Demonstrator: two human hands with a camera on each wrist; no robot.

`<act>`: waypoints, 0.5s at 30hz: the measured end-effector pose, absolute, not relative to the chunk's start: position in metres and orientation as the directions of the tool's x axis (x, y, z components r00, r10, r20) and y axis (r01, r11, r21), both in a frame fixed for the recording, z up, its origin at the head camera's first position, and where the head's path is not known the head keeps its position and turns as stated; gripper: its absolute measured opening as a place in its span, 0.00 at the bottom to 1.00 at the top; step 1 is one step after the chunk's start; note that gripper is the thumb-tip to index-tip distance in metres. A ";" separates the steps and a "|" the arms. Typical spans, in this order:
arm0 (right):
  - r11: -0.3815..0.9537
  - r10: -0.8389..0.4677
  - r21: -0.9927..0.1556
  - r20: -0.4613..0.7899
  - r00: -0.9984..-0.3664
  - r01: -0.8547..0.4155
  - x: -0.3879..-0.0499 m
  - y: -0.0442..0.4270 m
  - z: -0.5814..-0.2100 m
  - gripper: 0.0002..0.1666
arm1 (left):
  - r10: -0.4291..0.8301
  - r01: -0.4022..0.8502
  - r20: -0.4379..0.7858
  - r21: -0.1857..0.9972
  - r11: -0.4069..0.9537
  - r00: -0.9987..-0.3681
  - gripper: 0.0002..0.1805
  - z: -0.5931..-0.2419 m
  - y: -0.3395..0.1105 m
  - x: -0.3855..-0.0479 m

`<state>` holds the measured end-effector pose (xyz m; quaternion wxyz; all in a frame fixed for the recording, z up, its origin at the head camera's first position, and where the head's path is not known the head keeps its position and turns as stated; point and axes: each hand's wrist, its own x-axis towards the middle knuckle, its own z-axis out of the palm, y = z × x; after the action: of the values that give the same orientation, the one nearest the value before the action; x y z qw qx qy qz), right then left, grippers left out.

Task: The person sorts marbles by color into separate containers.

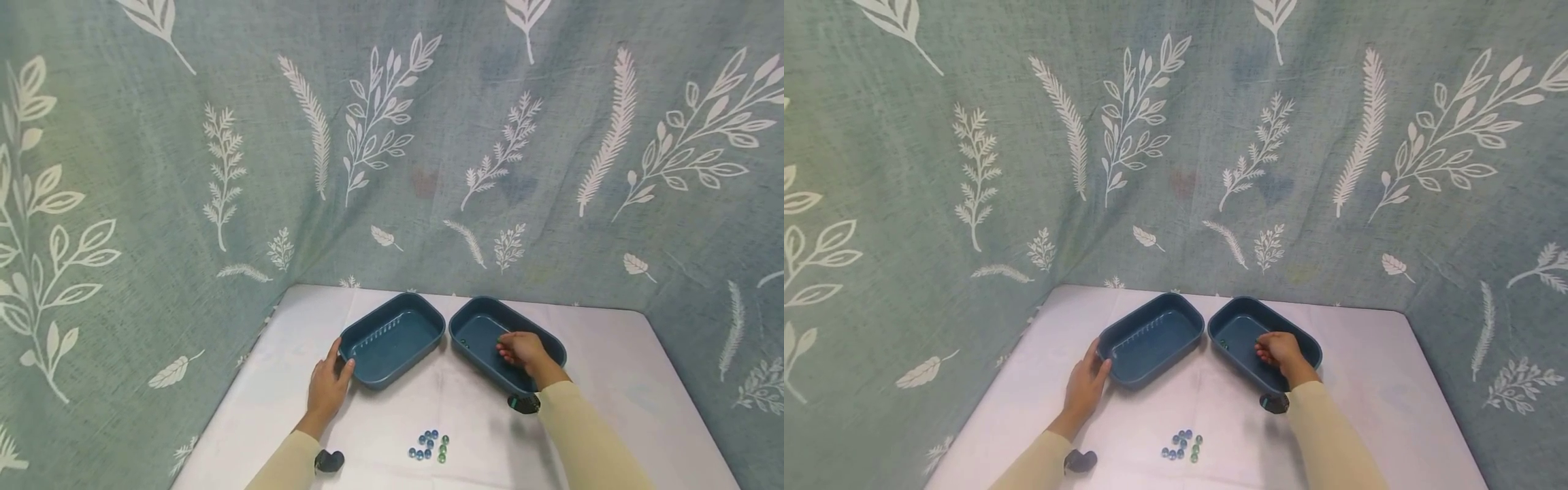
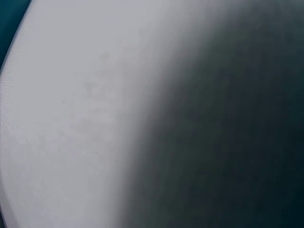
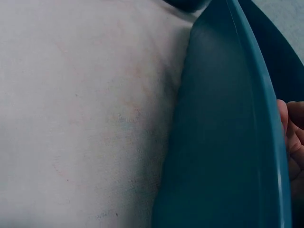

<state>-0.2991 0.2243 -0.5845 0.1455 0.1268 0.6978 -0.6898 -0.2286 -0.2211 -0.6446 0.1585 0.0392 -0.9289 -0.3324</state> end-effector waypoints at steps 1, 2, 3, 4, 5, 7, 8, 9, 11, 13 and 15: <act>0.009 -0.016 -0.925 -0.381 -0.924 0.381 -0.300 0.225 -0.585 0.10 | -0.171 0.044 0.278 0.628 0.777 -0.945 0.35 -0.645 -0.221 -0.230; 0.001 -0.012 -0.923 -0.384 -0.923 0.384 -0.300 0.226 -0.586 0.10 | -0.167 0.052 0.286 0.626 0.778 -0.943 0.35 -0.645 -0.222 -0.230; 0.003 -0.012 -0.924 -0.383 -0.923 0.383 -0.300 0.227 -0.587 0.09 | -0.166 0.056 0.292 0.625 0.778 -0.942 0.35 -0.645 -0.222 -0.231; 0.004 -0.013 -0.923 -0.385 -0.923 0.385 -0.301 0.227 -0.588 0.09 | -0.166 0.059 0.296 0.624 0.779 -0.941 0.35 -0.646 -0.223 -0.231; 0.005 -0.014 -0.922 -0.388 -0.921 0.388 -0.301 0.227 -0.588 0.09 | -0.165 0.061 0.298 0.623 0.779 -0.940 0.35 -0.647 -0.224 -0.232; 0.002 0.002 -0.916 -0.400 -0.916 0.400 -0.301 0.226 -0.589 0.08 | -0.166 0.061 0.300 0.622 0.781 -0.939 0.35 -0.648 -0.225 -0.232; 0.008 0.004 -0.916 -0.402 -0.916 0.402 -0.302 0.226 -0.590 0.08 | -0.171 0.056 0.299 0.623 0.780 -0.939 0.35 -0.648 -0.225 -0.232; 0.014 0.010 -0.915 -0.403 -0.915 0.403 -0.301 0.225 -0.590 0.08 | -0.174 0.054 0.299 0.623 0.780 -0.938 0.35 -0.649 -0.225 -0.232; 0.027 0.024 -0.913 -0.407 -0.913 0.408 -0.301 0.224 -0.590 0.07 | -0.176 0.054 0.301 0.623 0.780 -0.937 0.35 -0.649 -0.225 -0.232; 0.041 0.038 -0.910 -0.412 -0.910 0.413 -0.301 0.223 -0.591 0.07 | -0.176 0.057 0.308 0.620 0.782 -0.935 0.35 -0.649 -0.224 -0.232; 0.051 0.051 -0.906 -0.418 -0.907 0.420 -0.301 0.223 -0.592 0.07 | -0.176 0.060 0.311 0.622 0.781 -0.934 0.35 -0.648 -0.222 -0.232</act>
<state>-0.3009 0.2229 -0.5919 0.1381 0.1656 0.7117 -0.6685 -0.2317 -0.2221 -0.6484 0.1789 0.0311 -0.9265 -0.3297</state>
